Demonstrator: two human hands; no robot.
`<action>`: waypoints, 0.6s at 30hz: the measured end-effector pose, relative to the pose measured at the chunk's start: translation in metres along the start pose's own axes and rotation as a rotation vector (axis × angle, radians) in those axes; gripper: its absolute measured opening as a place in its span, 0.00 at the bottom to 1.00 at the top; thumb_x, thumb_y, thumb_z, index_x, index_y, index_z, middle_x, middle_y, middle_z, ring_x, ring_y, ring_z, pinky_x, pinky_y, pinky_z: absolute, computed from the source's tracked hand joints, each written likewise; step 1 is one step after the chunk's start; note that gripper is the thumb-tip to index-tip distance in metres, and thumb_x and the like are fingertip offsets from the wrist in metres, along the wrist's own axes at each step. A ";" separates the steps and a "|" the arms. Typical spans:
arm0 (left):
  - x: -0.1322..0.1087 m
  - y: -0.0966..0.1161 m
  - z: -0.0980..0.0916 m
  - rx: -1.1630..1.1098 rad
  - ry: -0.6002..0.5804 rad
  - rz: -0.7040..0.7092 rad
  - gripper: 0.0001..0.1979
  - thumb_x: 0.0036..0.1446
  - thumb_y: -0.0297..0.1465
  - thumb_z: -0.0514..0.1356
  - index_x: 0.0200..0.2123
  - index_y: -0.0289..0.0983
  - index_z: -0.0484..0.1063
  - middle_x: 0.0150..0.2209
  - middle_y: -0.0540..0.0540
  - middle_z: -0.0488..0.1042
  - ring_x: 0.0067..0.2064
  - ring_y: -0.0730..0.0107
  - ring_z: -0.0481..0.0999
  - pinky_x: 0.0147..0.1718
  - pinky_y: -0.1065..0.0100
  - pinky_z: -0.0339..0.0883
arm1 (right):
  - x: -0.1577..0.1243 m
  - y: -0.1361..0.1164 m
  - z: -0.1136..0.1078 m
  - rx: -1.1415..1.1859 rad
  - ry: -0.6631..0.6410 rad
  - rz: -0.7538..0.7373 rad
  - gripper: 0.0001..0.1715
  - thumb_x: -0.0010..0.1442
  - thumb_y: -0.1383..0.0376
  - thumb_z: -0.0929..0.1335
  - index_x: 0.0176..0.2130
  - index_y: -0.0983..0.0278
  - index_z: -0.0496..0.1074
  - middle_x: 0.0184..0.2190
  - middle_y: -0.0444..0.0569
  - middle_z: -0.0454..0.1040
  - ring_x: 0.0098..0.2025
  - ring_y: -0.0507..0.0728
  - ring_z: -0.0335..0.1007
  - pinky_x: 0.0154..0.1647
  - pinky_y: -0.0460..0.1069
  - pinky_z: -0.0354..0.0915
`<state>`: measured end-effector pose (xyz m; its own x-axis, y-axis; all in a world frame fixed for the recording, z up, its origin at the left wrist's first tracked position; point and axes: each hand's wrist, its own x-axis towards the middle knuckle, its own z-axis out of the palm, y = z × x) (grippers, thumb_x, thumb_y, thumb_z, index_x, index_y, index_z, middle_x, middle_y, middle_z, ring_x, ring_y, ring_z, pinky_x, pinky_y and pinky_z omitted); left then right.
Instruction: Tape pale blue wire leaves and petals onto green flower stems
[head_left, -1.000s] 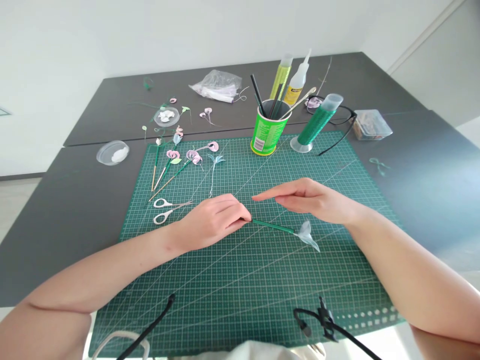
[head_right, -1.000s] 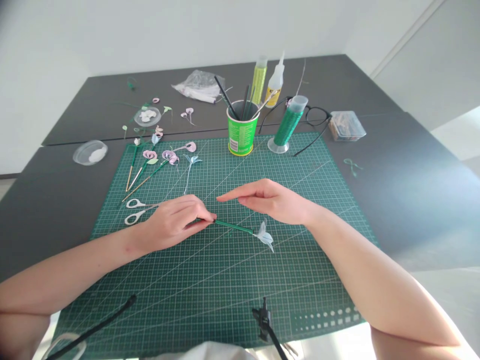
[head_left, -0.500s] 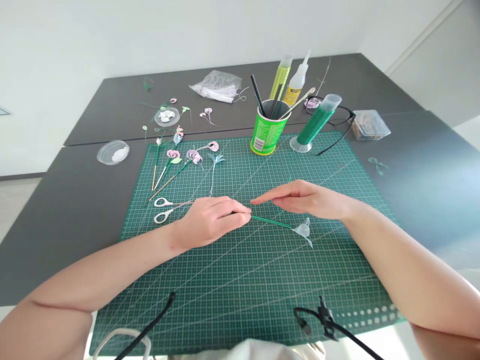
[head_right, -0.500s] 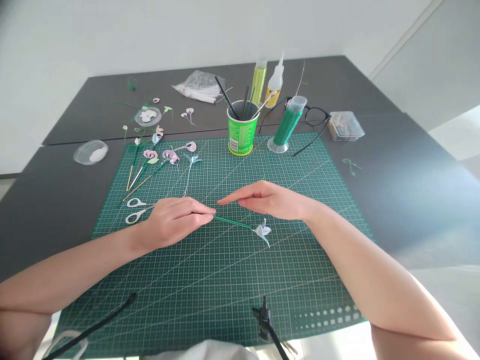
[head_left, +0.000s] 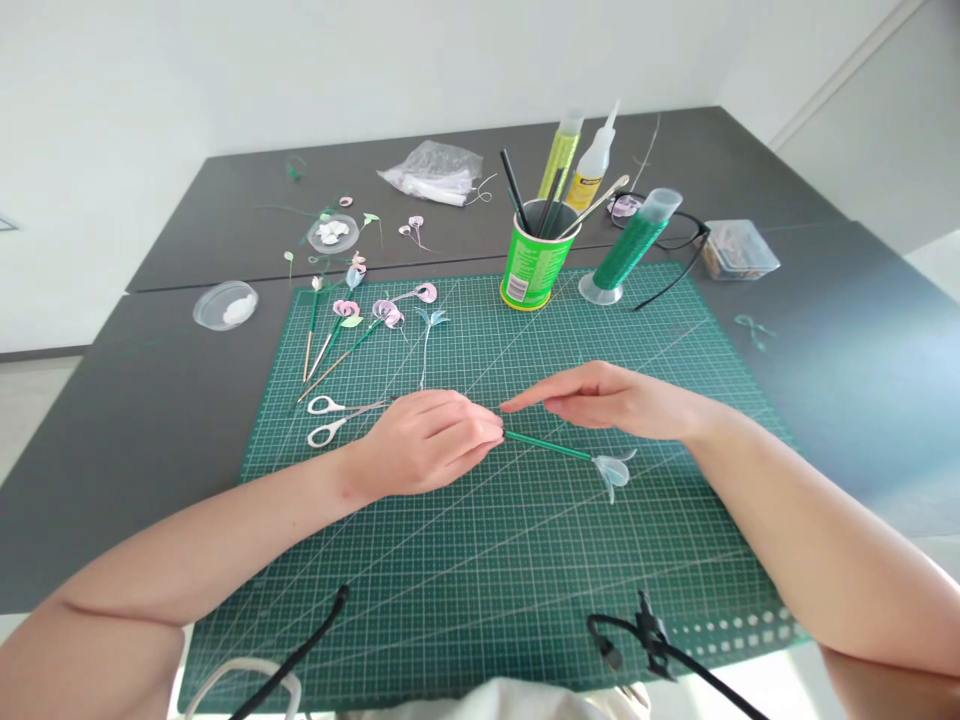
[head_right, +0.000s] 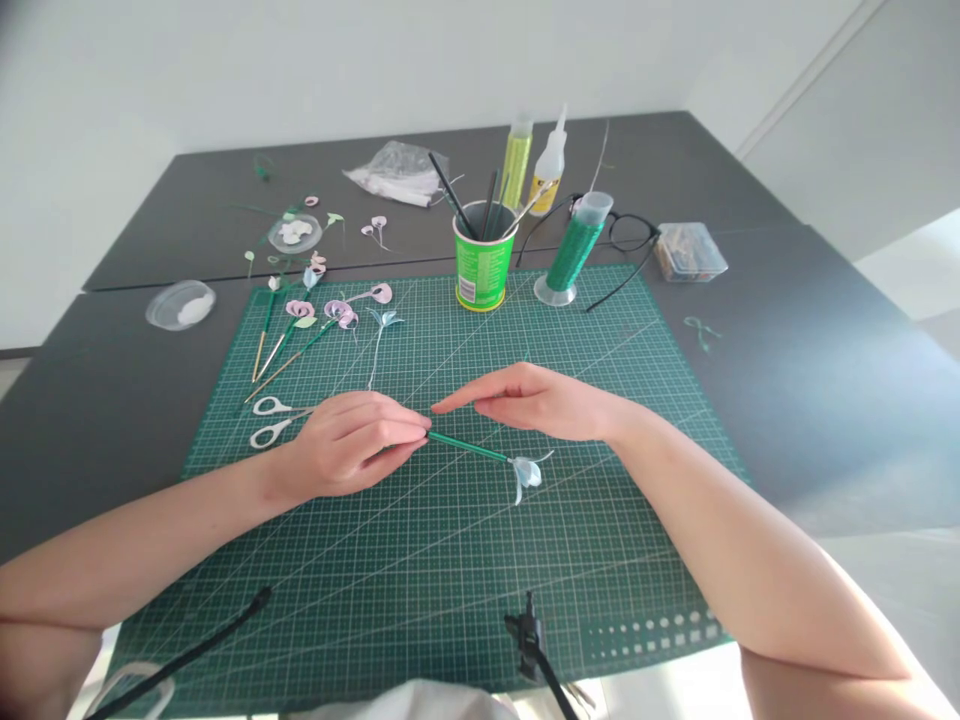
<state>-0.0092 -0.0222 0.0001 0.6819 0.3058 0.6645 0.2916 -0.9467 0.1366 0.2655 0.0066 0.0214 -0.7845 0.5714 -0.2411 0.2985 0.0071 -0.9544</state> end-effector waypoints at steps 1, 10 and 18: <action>0.000 0.000 0.000 0.000 0.000 0.001 0.01 0.71 0.25 0.61 0.44 0.36 0.71 0.37 0.49 0.84 0.37 0.71 0.85 0.40 0.69 0.81 | 0.000 0.000 0.000 -0.008 0.001 -0.005 0.25 0.73 0.60 0.64 0.62 0.68 0.77 0.23 0.39 0.62 0.22 0.49 0.46 0.22 0.49 0.44; 0.001 0.001 -0.001 0.036 -0.050 0.012 0.06 0.72 0.25 0.61 0.50 0.32 0.73 0.37 0.47 0.83 0.39 0.69 0.84 0.43 0.67 0.81 | 0.000 -0.003 0.001 -0.062 0.033 0.014 0.26 0.71 0.59 0.64 0.60 0.65 0.79 0.34 0.48 0.78 0.24 0.49 0.54 0.25 0.49 0.51; 0.002 0.000 -0.003 0.040 -0.040 -0.008 0.05 0.72 0.26 0.61 0.49 0.32 0.73 0.36 0.47 0.82 0.37 0.69 0.83 0.40 0.67 0.81 | -0.002 -0.003 0.000 -0.036 0.055 -0.024 0.26 0.72 0.60 0.64 0.62 0.68 0.77 0.22 0.39 0.65 0.21 0.48 0.44 0.23 0.49 0.46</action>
<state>-0.0100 -0.0224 0.0037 0.7056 0.3180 0.6333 0.3234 -0.9397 0.1116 0.2657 0.0054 0.0250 -0.7607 0.6152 -0.2073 0.3004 0.0506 -0.9525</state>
